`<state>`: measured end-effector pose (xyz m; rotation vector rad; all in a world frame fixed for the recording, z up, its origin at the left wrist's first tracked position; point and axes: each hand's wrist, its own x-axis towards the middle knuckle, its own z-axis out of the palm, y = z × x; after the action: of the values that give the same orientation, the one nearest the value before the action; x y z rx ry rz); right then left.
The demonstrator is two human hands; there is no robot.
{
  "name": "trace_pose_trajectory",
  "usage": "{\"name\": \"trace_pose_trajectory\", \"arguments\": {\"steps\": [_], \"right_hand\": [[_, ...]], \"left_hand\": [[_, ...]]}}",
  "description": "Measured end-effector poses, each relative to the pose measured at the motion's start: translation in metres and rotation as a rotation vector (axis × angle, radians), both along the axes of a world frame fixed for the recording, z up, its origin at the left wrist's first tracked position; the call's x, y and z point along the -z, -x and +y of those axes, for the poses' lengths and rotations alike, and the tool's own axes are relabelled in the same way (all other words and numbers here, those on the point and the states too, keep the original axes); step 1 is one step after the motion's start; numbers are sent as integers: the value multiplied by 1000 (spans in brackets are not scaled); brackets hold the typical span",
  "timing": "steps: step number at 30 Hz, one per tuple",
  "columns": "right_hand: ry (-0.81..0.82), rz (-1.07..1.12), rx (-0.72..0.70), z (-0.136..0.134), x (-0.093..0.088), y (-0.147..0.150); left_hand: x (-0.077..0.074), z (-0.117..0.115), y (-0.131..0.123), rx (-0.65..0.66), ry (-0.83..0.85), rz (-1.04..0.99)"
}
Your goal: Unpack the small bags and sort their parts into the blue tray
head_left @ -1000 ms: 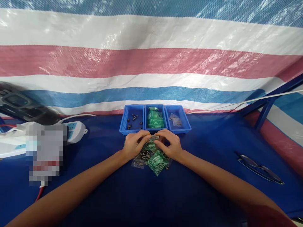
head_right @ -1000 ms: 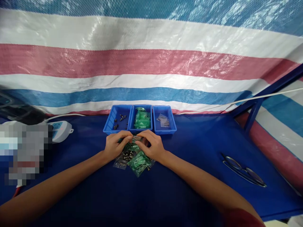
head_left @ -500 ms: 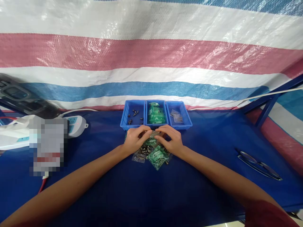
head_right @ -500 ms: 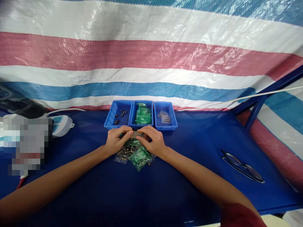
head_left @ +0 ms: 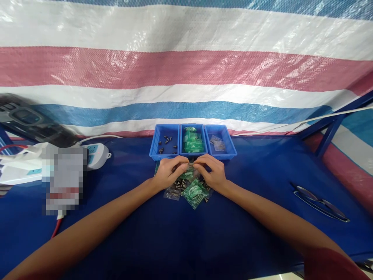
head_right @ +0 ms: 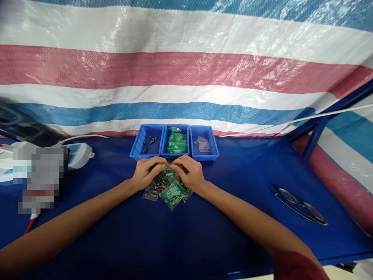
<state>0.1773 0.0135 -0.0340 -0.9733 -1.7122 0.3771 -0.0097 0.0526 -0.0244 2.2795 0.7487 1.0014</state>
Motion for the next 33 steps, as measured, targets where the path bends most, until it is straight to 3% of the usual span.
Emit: {"name": "trace_pose_trajectory", "arguments": {"steps": [11, 33], "right_hand": [[-1, 30, 2, 1, 0, 1], [-5, -3, -80, 1, -3, 3]], "left_hand": [[-3, 2, -1, 50, -102, -63], [-4, 0, -2, -27, -205, -71]]}}
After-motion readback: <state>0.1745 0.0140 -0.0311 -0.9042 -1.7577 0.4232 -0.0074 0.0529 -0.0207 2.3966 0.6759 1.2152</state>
